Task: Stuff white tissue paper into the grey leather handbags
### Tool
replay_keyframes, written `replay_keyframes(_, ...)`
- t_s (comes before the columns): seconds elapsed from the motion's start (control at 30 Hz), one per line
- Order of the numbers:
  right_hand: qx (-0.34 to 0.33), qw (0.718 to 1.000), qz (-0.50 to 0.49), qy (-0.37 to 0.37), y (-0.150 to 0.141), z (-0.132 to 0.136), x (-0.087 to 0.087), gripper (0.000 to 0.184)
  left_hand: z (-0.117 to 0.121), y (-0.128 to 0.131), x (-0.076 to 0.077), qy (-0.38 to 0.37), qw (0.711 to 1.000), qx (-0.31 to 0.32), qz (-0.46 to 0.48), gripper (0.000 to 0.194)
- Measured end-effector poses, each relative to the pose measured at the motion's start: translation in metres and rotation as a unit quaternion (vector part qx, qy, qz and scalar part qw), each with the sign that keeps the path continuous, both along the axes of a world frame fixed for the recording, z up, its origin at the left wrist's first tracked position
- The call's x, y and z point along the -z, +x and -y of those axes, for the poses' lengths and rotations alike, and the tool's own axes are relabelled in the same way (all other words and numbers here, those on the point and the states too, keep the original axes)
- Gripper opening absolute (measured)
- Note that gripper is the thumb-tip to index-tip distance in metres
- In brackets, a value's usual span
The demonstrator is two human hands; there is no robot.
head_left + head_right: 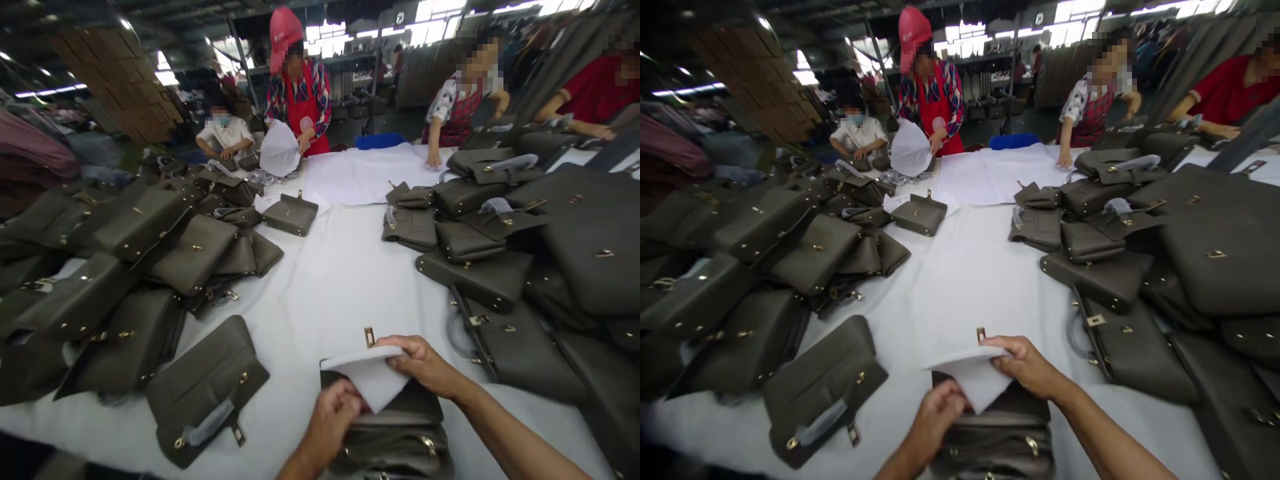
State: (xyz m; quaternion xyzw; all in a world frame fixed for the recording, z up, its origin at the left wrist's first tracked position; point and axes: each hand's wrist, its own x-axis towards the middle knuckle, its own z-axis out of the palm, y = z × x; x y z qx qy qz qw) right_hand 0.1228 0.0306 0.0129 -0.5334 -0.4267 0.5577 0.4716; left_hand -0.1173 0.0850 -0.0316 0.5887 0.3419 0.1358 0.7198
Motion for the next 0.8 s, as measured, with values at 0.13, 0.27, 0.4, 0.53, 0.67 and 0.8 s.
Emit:
replay_keyframes(0.13,-0.062,0.998,0.032,-0.004,-0.013,0.04,0.007,0.037,-0.017,-0.002,-0.014,-0.1,0.991,-0.049,0.079,0.052)
replay_keyframes(0.27,-0.025,0.994,0.09,0.055,-0.028,0.046,0.021,0.03,-0.014,-0.007,-0.025,-0.065,0.989,0.126,0.046,0.065)
replay_keyframes(0.4,0.039,0.988,0.149,0.031,-0.047,0.038,0.027,0.022,0.002,-0.006,-0.029,0.036,0.986,0.163,0.025,0.082)
replay_keyframes(0.53,0.015,0.988,0.152,0.016,-0.059,0.04,0.017,0.022,0.016,-0.004,-0.018,0.215,0.954,0.149,-0.147,0.081)
replay_keyframes(0.67,-0.012,0.986,0.164,0.011,-0.056,0.051,-0.002,0.03,0.018,-0.003,0.017,0.28,0.925,0.162,-0.2,0.069)
replay_keyframes(0.8,-0.039,0.945,0.31,-0.093,-0.061,0.06,-0.014,0.052,0.014,-0.004,0.051,0.357,0.896,0.147,-0.22,0.042)
